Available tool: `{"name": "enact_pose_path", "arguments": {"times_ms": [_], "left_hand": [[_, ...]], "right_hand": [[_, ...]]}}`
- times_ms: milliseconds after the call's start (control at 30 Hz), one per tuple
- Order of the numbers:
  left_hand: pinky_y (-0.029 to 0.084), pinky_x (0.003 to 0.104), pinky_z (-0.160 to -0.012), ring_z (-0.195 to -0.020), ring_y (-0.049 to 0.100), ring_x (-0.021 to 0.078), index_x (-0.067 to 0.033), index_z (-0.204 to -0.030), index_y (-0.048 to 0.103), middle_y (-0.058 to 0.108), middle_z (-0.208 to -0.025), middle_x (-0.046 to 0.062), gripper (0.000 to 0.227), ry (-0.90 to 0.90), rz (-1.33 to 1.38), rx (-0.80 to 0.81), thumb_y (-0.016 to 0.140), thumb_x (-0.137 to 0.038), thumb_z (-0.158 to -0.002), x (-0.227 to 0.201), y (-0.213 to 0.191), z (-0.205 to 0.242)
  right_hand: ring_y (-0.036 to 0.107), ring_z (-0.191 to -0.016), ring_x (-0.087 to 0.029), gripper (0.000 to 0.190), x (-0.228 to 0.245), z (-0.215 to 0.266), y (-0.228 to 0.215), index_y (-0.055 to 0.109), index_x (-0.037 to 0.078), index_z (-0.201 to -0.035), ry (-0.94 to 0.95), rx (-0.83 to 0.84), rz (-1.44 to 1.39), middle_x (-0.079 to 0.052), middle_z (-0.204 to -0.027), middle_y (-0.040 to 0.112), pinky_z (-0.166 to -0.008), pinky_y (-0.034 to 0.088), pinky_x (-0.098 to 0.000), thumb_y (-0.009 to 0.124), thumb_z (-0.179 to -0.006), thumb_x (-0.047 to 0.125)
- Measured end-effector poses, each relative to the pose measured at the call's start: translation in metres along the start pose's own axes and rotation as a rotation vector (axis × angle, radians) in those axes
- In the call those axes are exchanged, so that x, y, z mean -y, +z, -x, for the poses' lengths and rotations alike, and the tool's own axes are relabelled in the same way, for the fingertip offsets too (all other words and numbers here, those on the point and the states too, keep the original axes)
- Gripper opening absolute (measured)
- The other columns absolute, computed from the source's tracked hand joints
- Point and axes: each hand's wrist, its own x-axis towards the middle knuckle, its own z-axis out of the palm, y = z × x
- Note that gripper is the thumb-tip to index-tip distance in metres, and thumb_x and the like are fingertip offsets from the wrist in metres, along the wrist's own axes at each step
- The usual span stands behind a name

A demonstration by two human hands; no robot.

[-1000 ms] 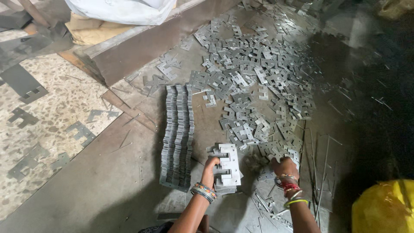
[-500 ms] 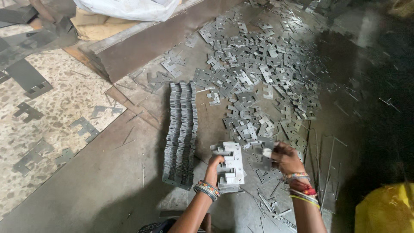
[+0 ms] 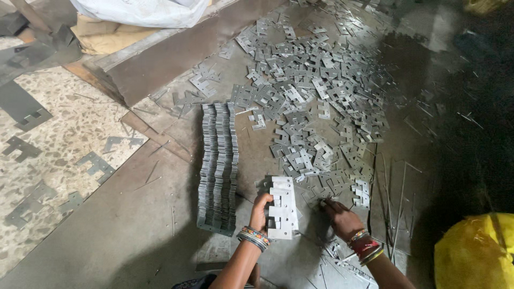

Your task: The person sits on the floor and repeatedly picks up small metal brackets from a scattered pile, aligns them, and stacks them into neat columns. The person occasionally adjusts the stacks to keep them aligned.

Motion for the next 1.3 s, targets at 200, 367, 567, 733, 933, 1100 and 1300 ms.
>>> {"name": "enact_pose_path", "arguments": {"times_ms": [200, 367, 567, 733, 933, 1100, 1300], "left_hand": [[0.06, 0.035, -0.066, -0.071, 0.068, 0.019, -0.0044, -0.1, 0.067, 0.069, -0.084, 0.006, 0.027, -0.031, -0.005, -0.043, 0.064, -0.024, -0.082, -0.002, 0.006, 0.001], [0.06, 0.035, -0.067, -0.072, 0.068, 0.018, -0.0066, -0.099, 0.067, 0.069, -0.086, 0.005, 0.024, 0.027, -0.054, -0.032, 0.065, -0.024, -0.082, -0.001, 0.0, 0.001], [0.059, 0.034, -0.064, -0.068, 0.068, 0.0179, -0.0061, -0.097, 0.068, 0.069, -0.081, 0.005, 0.024, 0.008, -0.066, -0.108, 0.067, -0.027, -0.084, 0.0, -0.023, -0.005], [0.058, 0.034, -0.062, -0.065, 0.069, 0.0185, -0.0031, -0.097, 0.069, 0.071, -0.079, 0.007, 0.025, 0.001, -0.099, -0.125, 0.065, -0.025, -0.085, -0.004, -0.032, -0.013], [0.057, 0.033, -0.063, -0.067, 0.069, 0.0177, -0.0045, -0.097, 0.069, 0.071, -0.08, 0.005, 0.024, 0.002, -0.115, -0.122, 0.063, -0.025, -0.085, -0.002, -0.029, -0.016], [0.057, 0.033, -0.065, -0.069, 0.067, 0.0166, -0.0055, -0.098, 0.068, 0.07, -0.082, 0.004, 0.021, 0.067, -0.071, -0.108, 0.066, -0.023, -0.086, 0.001, -0.027, -0.016], [0.058, 0.033, -0.063, -0.069, 0.067, 0.0162, -0.0076, -0.097, 0.067, 0.068, -0.082, 0.003, 0.02, 0.122, -0.136, -0.016, 0.068, -0.023, -0.084, 0.002, -0.015, -0.008]], "right_hand": [[0.068, -0.114, -0.028, 0.046, 0.012, -0.012, -0.034, 0.056, 0.009, -0.14, 0.199, -0.013, -0.043, -0.015, -0.147, 0.056, -0.089, 0.061, -0.0376, 0.056, -0.094, 0.012], [0.069, -0.114, -0.037, 0.048, 0.058, -0.001, -0.094, 0.061, 0.001, -0.124, -0.23, -0.683, -0.114, -0.018, -0.133, 0.065, -0.099, 0.057, -0.0503, 0.067, -0.077, 0.007], [0.065, -0.115, -0.042, 0.059, -0.009, -0.04, -0.074, 0.053, 0.011, -0.138, 0.439, -0.451, -0.21, -0.014, -0.15, 0.054, -0.092, 0.056, -0.0489, 0.068, -0.081, 0.014], [0.061, -0.121, -0.044, 0.072, -0.108, -0.063, -0.002, 0.042, 0.022, -0.151, 0.862, -0.078, -0.304, -0.016, -0.148, 0.052, -0.099, 0.053, -0.0513, 0.067, -0.084, 0.022], [0.064, -0.119, -0.044, 0.076, -0.116, -0.061, 0.05, 0.041, 0.015, -0.15, 0.743, 0.055, -0.224, -0.019, -0.145, 0.057, -0.1, 0.055, -0.0508, 0.069, -0.08, 0.021], [0.068, -0.118, -0.041, 0.076, -0.053, -0.029, 0.02, 0.046, 0.018, -0.15, 0.62, 0.169, -0.272, -0.022, -0.125, 0.071, -0.1, 0.056, -0.0487, 0.074, -0.08, 0.027], [0.073, -0.084, -0.028, 0.054, 0.063, -0.017, -0.09, 0.065, 0.005, -0.141, 0.271, -0.214, -1.017, -0.016, -0.102, 0.08, -0.074, 0.061, -0.0404, 0.064, -0.087, 0.008]]}}
